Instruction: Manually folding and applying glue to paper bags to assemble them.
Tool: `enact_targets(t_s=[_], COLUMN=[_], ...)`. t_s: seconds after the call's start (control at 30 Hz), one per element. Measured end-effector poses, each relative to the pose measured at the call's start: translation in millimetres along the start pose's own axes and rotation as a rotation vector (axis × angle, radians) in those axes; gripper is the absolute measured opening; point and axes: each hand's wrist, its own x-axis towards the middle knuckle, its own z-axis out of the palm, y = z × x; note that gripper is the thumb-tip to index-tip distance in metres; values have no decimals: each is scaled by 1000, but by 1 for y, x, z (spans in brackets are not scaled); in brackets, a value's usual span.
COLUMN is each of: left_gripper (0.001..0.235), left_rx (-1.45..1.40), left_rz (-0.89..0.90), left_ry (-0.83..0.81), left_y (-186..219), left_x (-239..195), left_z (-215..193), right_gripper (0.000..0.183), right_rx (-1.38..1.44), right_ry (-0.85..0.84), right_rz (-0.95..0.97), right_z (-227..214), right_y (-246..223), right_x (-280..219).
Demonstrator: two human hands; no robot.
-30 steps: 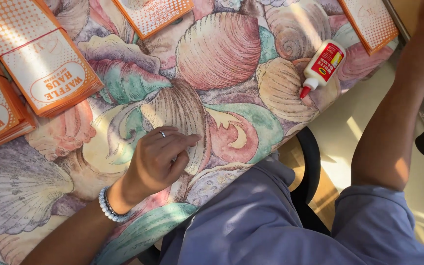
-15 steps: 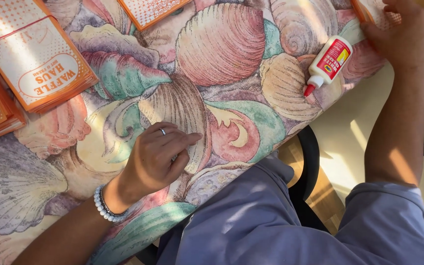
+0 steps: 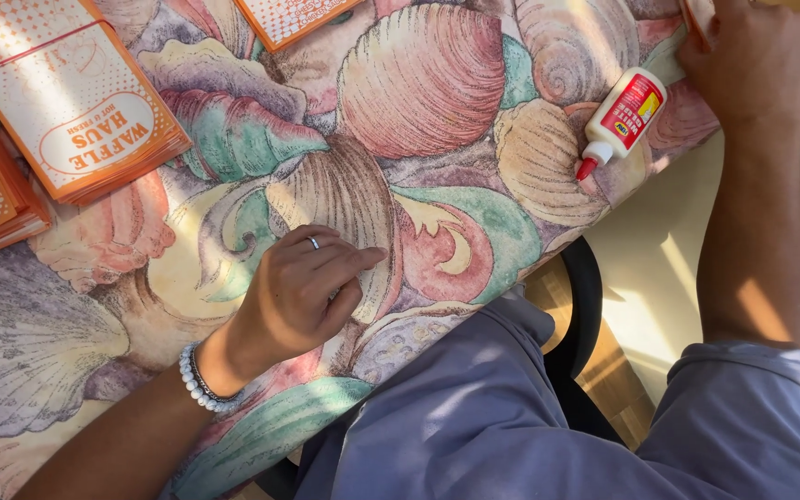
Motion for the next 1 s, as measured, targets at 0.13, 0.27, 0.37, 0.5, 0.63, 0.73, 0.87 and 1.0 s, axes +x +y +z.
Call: enact_targets(t_s=[0.13, 0.27, 0.37, 0.5, 0.63, 0.73, 0.87, 1.0], left_gripper=[29, 28, 28, 27, 27, 27, 26, 29], left_rx=[2, 1, 0, 5, 7, 7, -6, -153], left_rz=[-19, -11, -3, -10, -4, -4, -7, -132], left_ry=[-6, 1, 2, 1, -5, -6, 7, 41], left_y=[1, 1, 1, 0, 1, 0, 0, -5], left_x=[-1, 0, 0, -1, 0, 0, -2, -5], left_z=[0, -1, -1, 0, -1, -1, 0, 1], right_gripper=[19, 51, 34, 42, 59, 41, 28, 58], right_rx=[139, 292, 142, 276, 213, 205, 133, 526], right_ry=[63, 11, 49, 19, 82, 201, 148, -45], right_rz=[31, 124, 135, 145, 96, 79, 65, 296], right_z=[4, 23, 44, 27, 24, 23, 21, -4], right_y=[-6, -7, -1, -1, -2, -6, -5, -5], right_x=[4, 4, 1, 3, 4, 10, 19, 22])
